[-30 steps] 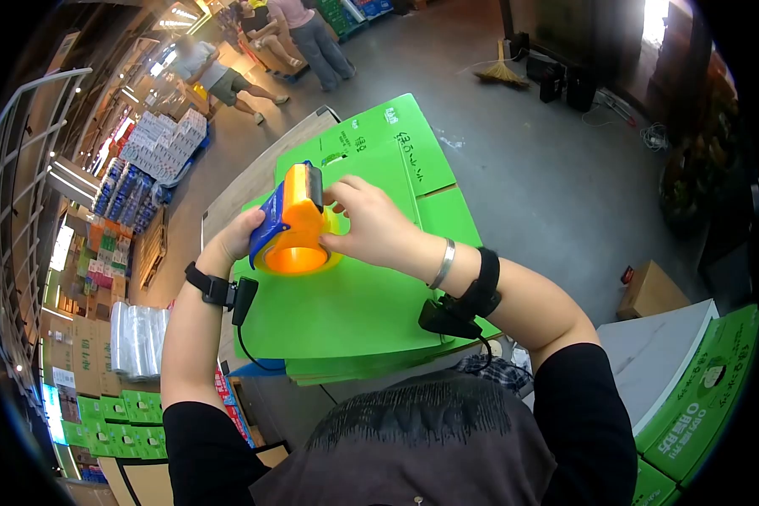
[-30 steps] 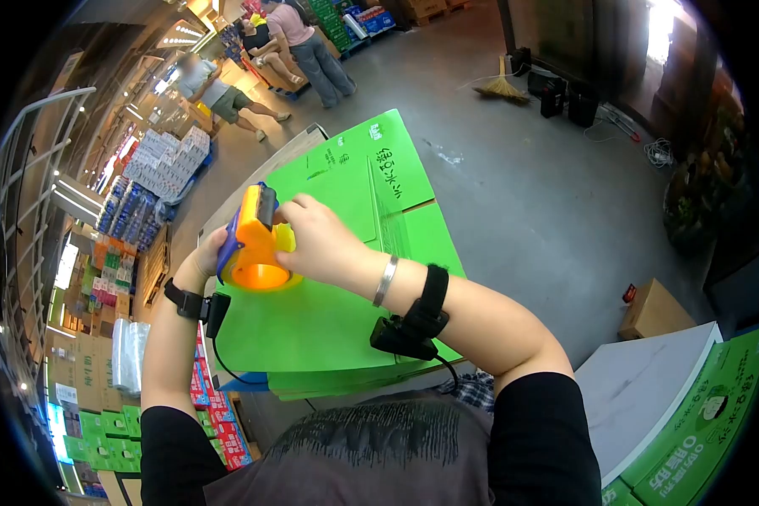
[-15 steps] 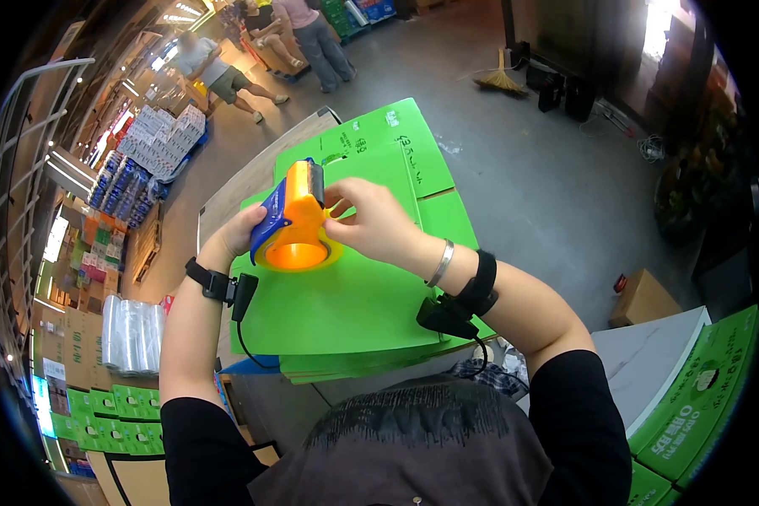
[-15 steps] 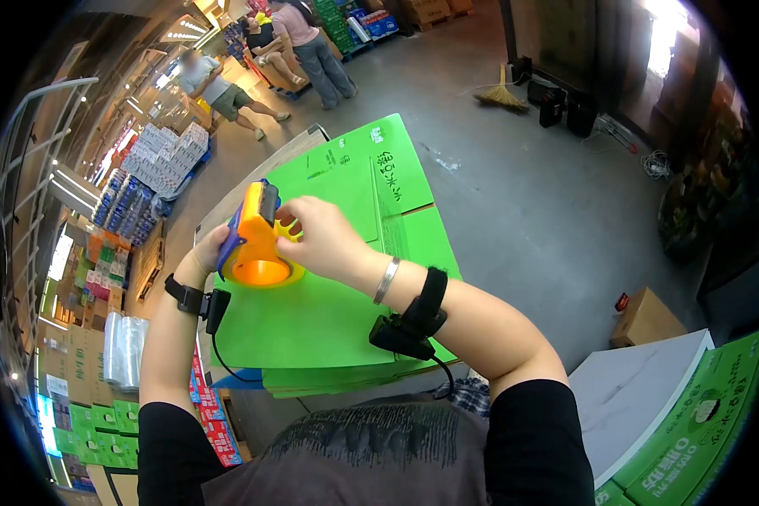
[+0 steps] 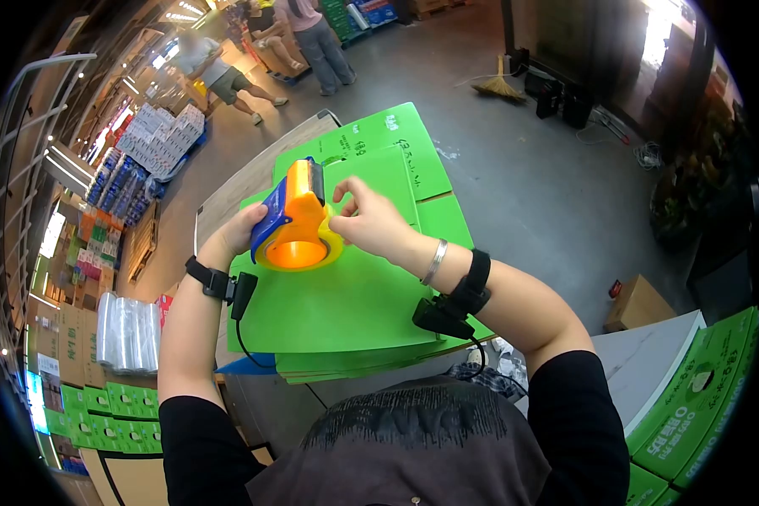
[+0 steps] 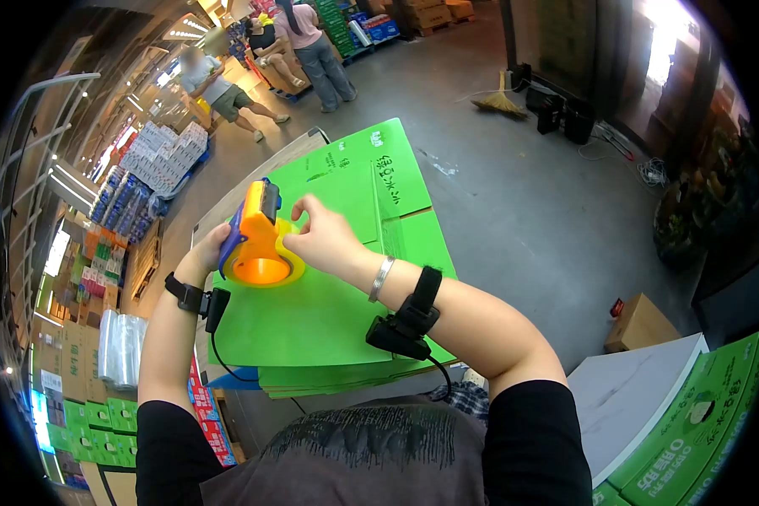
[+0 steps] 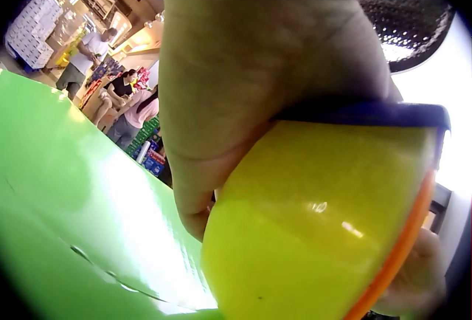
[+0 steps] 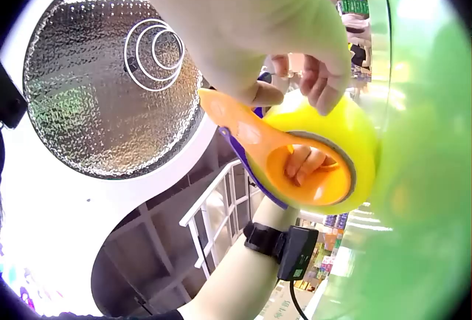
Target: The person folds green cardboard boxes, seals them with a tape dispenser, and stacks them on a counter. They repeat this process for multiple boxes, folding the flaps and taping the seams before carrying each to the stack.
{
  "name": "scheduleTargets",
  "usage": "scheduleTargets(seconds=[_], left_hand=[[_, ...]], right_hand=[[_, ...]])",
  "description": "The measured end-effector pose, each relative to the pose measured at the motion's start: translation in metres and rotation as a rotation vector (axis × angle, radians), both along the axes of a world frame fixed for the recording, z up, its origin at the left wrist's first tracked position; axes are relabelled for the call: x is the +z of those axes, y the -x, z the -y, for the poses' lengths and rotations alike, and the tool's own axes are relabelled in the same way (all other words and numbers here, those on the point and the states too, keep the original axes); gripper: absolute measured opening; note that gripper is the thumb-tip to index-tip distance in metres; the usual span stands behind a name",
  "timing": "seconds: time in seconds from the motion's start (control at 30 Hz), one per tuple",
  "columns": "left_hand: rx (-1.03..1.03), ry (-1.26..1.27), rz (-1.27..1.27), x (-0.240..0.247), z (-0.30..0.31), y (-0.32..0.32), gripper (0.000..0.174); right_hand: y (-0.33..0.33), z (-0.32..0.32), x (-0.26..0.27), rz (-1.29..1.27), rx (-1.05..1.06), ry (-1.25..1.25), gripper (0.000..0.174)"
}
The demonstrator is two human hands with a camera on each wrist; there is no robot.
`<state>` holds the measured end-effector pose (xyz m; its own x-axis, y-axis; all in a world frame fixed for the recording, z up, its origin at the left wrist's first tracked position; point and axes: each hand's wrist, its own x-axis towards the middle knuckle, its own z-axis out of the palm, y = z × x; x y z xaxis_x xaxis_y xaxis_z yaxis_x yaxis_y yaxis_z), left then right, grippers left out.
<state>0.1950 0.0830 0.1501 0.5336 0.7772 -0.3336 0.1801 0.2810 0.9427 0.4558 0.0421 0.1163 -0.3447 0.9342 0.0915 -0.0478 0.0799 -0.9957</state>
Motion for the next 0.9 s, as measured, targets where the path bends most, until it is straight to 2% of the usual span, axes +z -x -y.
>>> scheduleTargets(seconds=[0.07,0.17,0.37,0.47,0.57,0.67,0.77,0.9], left_hand=[[-0.003,0.0,-0.001,0.0,-0.001,0.0,0.074],[-0.001,-0.024,-0.01,0.0,0.0,-0.003,0.074],[0.01,-0.019,-0.01,-0.002,-0.002,0.002,0.073],[0.016,-0.05,-0.001,-0.004,-0.002,0.003,0.073],[-0.032,-0.087,0.035,-0.002,-0.002,-0.002,0.073],[-0.097,-0.096,-0.028,0.003,0.001,-0.001,0.073],[-0.114,-0.11,-0.103,0.004,-0.002,0.001,0.073],[-0.011,-0.094,-0.092,0.004,0.006,-0.009,0.073]], right_hand=[[-0.002,0.001,0.004,-0.085,0.152,0.257,0.027],[0.0,-0.007,-0.006,-0.413,0.173,0.511,0.021],[0.006,-0.008,-0.024,-0.601,0.19,0.6,0.017],[0.014,-0.002,-0.027,-0.687,0.084,0.581,0.015],[0.02,0.007,-0.016,-0.611,-0.122,0.371,0.014],[0.021,0.014,-0.006,-0.619,-0.208,0.246,0.011],[0.01,0.017,0.018,-0.704,-0.242,0.0,0.011],[-0.001,-0.001,-0.009,-0.773,-0.06,0.232,0.022]])
